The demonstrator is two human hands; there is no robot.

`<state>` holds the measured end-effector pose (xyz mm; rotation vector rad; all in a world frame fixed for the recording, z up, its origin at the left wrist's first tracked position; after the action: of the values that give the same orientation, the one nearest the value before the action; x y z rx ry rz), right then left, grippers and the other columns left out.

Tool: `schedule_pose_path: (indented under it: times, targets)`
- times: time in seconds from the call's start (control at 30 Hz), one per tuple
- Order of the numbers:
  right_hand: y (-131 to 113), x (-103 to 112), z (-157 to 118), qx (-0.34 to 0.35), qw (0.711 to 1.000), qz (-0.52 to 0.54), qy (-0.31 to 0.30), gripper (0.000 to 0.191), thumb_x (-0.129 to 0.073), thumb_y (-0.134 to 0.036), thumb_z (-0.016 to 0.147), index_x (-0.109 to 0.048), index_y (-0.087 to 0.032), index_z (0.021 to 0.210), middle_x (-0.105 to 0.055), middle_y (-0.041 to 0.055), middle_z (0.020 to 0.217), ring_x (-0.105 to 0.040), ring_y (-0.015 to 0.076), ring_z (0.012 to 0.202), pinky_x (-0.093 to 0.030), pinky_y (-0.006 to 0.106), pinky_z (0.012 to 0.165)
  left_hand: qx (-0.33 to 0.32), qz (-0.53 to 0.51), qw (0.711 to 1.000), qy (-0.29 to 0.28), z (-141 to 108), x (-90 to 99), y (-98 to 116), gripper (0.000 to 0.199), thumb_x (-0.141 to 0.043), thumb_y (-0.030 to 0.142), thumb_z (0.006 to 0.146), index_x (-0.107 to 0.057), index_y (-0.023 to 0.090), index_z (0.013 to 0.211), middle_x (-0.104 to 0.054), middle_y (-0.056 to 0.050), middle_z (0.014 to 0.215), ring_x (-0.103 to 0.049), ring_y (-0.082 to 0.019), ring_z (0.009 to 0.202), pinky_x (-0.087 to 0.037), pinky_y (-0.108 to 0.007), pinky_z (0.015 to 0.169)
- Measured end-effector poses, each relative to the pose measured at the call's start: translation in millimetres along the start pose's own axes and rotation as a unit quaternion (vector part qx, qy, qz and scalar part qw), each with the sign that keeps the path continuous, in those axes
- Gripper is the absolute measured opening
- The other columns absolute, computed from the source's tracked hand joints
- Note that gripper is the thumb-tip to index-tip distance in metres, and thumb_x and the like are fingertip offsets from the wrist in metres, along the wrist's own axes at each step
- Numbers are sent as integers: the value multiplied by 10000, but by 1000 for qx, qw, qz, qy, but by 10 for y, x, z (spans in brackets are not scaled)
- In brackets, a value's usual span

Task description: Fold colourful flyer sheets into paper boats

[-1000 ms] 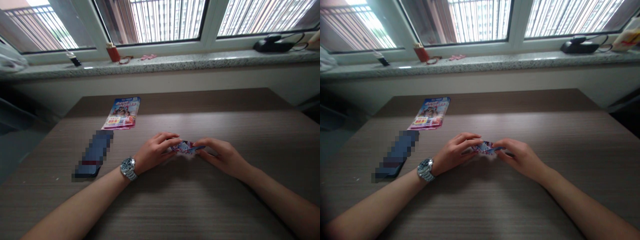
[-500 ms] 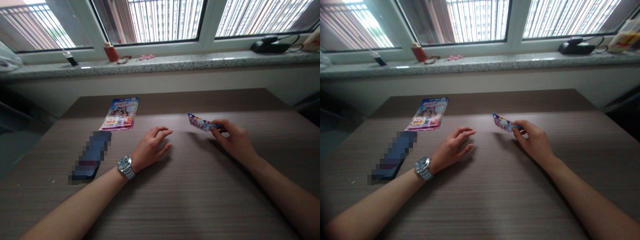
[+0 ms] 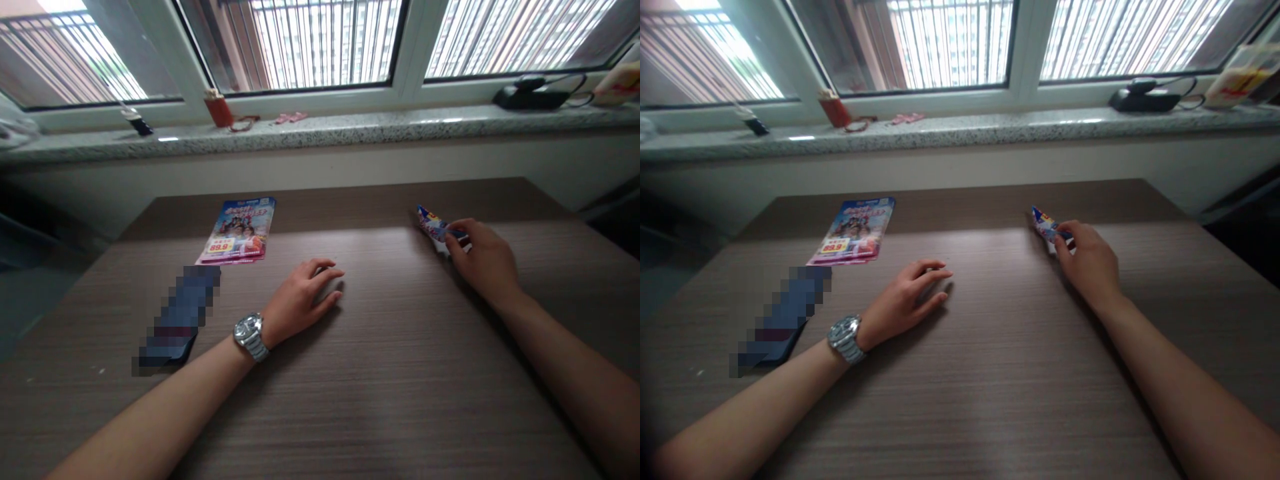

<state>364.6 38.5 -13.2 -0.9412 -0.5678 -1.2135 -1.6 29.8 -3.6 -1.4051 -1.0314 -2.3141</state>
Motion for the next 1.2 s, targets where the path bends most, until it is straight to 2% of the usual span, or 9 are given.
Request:
schedule_pose_path:
  times: [0.3,0.57,0.83,1.0,1.2]
  targets:
    - [56,-61,5,13,1000,-7,-13,182,-558,-361,951,-610,-233,1068,-639,103,932,-588,218,692,-422,347,632,-5,6,1000,1,7,-3,-4,336,-584,301,969,-601,239,1299,-556,-131,1342,-557,-273,1247,-475,-499,1069]
    - [68,-66,8,15,1000,-8,-4,256,-575,-418,941,-628,-226,1100,-621,115,947,-606,256,798,-445,355,655,-2,3,1000,-4,7,-1,-4,334,-582,308,970,-609,239,1296,-561,-125,1342,-550,-269,1259,-465,-483,1085]
    - [64,-54,4,-2,1000,-1,-7,324,-590,-465,910,-627,-220,1119,-602,89,917,-585,231,713,-450,346,601,-8,6,1000,-3,9,-5,-14,322,-597,300,959,-623,243,1275,-569,-124,1332,-559,-270,1248,-475,-491,1071]
    - [-5,10,-3,-4,1000,-19,13,327,-583,-490,909,-623,-249,1125,-568,68,852,-547,235,674,-425,350,563,-9,7,1000,-1,6,-4,-12,315,-593,305,962,-625,246,1269,-575,-118,1322,-561,-269,1241,-476,-484,1067]
    - [-297,99,-63,48,998,19,26,241,-555,-440,943,-614,-232,1049,-599,84,890,-580,251,750,-461,380,672,-7,10,1000,-7,7,0,-4,315,-589,305,963,-624,247,1270,-574,-118,1330,-556,-275,1247,-471,-490,1069]
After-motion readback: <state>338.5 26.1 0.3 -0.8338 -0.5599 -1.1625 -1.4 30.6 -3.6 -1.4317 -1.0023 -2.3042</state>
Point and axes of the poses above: each hand's wrist, its own z-axis towards the middle knuckle, its own x-axis out of the back of the hand, y = z × x, the point moved 2 cm from there along z, towards the middle knuckle
